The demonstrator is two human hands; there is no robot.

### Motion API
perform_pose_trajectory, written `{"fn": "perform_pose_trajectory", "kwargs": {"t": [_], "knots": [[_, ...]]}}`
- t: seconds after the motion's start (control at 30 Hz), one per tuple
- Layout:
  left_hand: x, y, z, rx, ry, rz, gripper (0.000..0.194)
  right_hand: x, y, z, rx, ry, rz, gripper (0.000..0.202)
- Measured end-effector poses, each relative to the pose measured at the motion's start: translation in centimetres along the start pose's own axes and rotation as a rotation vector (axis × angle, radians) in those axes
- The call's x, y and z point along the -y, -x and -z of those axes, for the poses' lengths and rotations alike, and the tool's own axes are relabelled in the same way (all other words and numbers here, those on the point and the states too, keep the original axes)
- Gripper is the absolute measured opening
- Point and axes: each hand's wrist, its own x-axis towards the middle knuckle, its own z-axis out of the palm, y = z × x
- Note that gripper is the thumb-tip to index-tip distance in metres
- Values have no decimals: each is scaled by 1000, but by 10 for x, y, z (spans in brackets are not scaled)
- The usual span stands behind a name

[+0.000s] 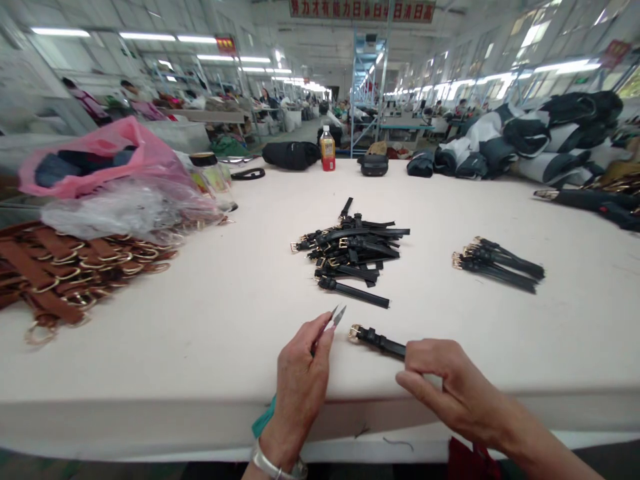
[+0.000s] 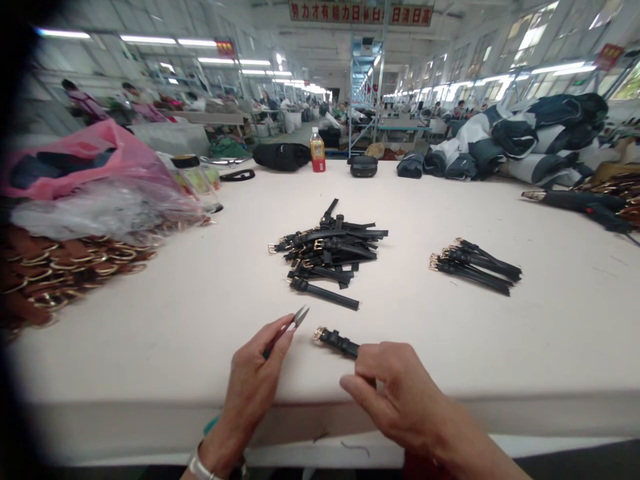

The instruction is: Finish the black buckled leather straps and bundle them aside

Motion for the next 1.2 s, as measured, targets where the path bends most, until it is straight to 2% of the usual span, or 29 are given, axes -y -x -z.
{"fn": "perform_pose_trajectory", "kwargs": {"t": [0.03, 0.1, 0.17, 0.2, 0.33, 0.4, 0.5, 0.57, 0.67, 0.73, 0.8, 0.9, 0.97, 1.03, 1.1, 1.2], "knots": [[2, -1, 2, -9, -9, 15, 26, 0, 2, -3, -4, 34, -18, 24], [6, -4, 6, -26, -32, 46, 26, -3, 2, -9, -96, 122, -88, 2], [9, -7, 9, -42, -59, 76, 27, -8, -3, -16, -157, 232, -148, 23], [10, -8, 11, -49, -71, 86, 27, -10, -7, -21, -156, 283, -169, 26], [15, -12, 16, -85, -106, 116, 28, -12, -23, -35, -87, 366, -210, 13], [18, -13, 18, -108, -99, 140, 30, -15, -28, -32, -109, 356, -212, 10], [21, -12, 18, -150, -58, 177, 35, -40, -27, -2, -221, 386, -230, 12], [22, -10, 18, -190, -24, 200, 38, -69, -25, 35, -346, 497, -281, 17], [23, -8, 16, -244, 21, 240, 41, -112, -29, 86, -516, 736, -441, 30], [22, -8, 16, -271, 40, 264, 42, -124, -39, 96, -595, 837, -473, 45], [21, -8, 15, -290, 47, 284, 43, -116, -57, 80, -568, 747, -390, 47], [20, -8, 16, -322, 31, 295, 43, -78, -92, 20, -315, 450, -205, 36], [20, -8, 16, -332, 10, 286, 41, -52, -116, -21, -160, 373, -130, 40], [21, -7, 16, -326, -12, 269, 38, -35, -135, -50, -92, 348, -120, 43], [22, -7, 16, -316, -35, 247, 36, -29, -148, -63, -93, 340, -130, 37], [24, -6, 14, -296, -75, 198, 33, -31, -149, -63, -100, 319, -137, 25]]}}
